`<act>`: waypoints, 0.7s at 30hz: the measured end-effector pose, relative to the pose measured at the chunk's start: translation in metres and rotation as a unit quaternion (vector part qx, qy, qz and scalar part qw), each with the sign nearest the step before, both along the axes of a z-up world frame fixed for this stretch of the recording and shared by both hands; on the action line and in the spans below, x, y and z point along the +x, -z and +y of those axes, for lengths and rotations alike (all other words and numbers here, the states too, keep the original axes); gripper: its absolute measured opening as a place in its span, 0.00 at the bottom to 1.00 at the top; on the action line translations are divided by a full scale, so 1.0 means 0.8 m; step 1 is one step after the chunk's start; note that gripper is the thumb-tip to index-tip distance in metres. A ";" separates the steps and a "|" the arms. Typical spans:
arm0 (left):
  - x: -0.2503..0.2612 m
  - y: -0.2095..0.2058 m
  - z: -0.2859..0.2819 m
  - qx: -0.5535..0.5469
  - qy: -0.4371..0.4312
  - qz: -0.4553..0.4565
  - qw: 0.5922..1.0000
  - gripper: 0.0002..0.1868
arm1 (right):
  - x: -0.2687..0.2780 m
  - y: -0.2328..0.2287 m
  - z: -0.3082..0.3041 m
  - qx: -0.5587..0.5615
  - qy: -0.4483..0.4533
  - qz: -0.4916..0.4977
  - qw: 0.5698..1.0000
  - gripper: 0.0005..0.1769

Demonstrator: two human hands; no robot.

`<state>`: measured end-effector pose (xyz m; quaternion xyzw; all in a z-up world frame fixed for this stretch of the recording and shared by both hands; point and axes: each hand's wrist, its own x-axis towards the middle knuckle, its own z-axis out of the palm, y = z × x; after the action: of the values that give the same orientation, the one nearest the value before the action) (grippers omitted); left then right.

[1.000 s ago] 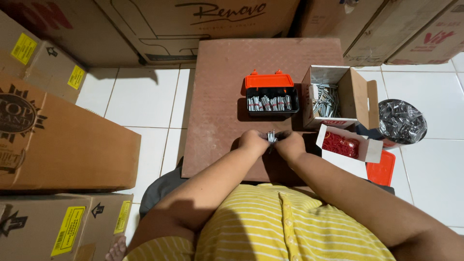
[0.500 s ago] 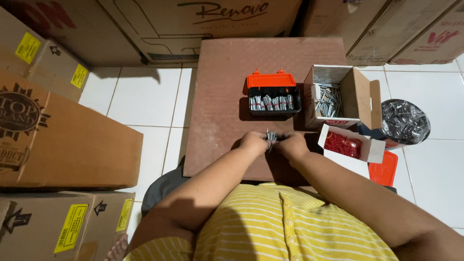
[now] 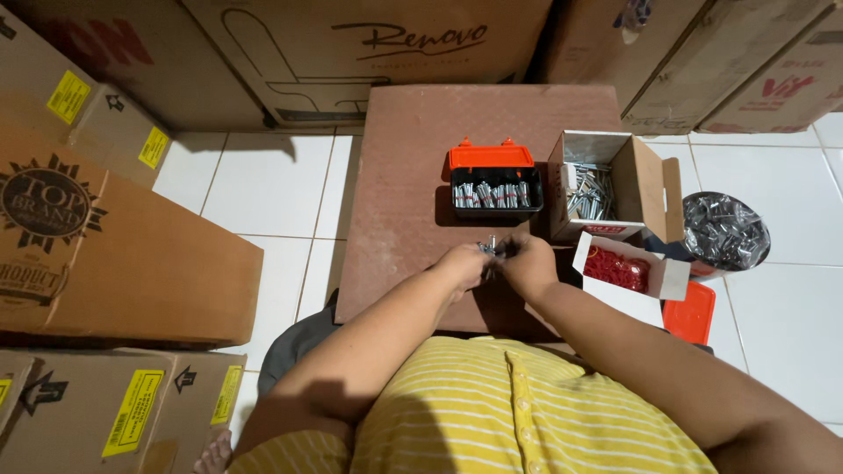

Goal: The person picks up wall plugs and screws by hand, sorting them between an orange organizer box and a cardboard box.

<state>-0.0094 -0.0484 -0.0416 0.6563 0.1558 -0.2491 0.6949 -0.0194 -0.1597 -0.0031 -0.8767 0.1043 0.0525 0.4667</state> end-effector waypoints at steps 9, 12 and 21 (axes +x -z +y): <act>0.026 0.051 0.012 -0.137 0.063 0.078 0.986 0.13 | -0.010 -0.078 0.009 -0.095 -0.081 -0.047 0.991 0.12; 0.034 0.076 0.012 -0.181 0.058 0.114 0.975 0.14 | -0.018 -0.102 0.010 -0.077 -0.077 -0.056 0.992 0.12; 0.022 0.019 0.013 -0.161 -0.007 0.075 0.984 0.08 | -0.036 -0.114 0.012 -0.147 -0.161 -0.105 0.970 0.28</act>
<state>0.0085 -0.0380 -0.0571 0.5142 0.1701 -0.3150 0.7794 -0.0484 -0.1497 0.0884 -0.9416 -0.0811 0.0191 0.3263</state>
